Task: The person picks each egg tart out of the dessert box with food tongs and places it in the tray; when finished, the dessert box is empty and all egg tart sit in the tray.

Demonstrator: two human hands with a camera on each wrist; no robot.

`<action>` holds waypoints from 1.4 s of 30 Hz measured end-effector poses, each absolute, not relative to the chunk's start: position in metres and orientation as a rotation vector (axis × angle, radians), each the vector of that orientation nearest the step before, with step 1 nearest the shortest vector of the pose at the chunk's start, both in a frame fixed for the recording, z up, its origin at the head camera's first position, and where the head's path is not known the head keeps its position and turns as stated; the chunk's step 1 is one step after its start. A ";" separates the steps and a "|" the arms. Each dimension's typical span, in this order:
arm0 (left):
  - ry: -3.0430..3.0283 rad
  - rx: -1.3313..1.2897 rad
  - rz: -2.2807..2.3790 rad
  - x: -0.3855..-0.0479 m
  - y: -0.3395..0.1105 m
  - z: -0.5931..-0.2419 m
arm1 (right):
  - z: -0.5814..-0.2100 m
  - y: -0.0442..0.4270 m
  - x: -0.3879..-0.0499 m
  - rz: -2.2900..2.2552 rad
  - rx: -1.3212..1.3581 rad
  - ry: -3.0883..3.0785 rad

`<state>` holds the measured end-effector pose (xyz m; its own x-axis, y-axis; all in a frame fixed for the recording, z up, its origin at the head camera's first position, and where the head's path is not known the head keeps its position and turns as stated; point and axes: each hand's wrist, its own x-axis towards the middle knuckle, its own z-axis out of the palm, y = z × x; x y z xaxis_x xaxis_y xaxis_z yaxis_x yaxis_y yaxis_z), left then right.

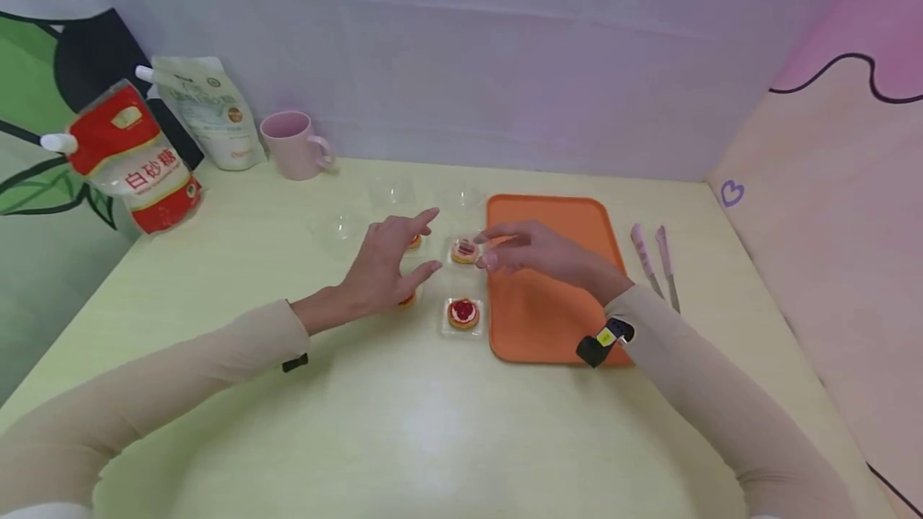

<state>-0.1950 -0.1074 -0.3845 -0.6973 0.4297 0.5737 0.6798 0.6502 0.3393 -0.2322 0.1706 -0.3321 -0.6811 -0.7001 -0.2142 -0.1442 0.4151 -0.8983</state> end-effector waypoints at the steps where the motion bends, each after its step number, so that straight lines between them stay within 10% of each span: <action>1: -2.397 -0.881 -0.757 -0.197 -0.109 -0.383 | -0.332 0.168 -0.234 -1.295 -0.704 2.027; 42: -2.944 -0.514 -1.129 -0.208 -0.230 -0.328 | -0.327 0.016 -0.271 -1.390 -0.680 1.971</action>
<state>-0.2079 -0.2302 -0.3278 -0.9469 0.3148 0.0649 0.2775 0.6987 0.6594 -0.2709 0.0156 -0.3266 -0.6715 -0.7147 -0.1958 -0.0554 0.3119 -0.9485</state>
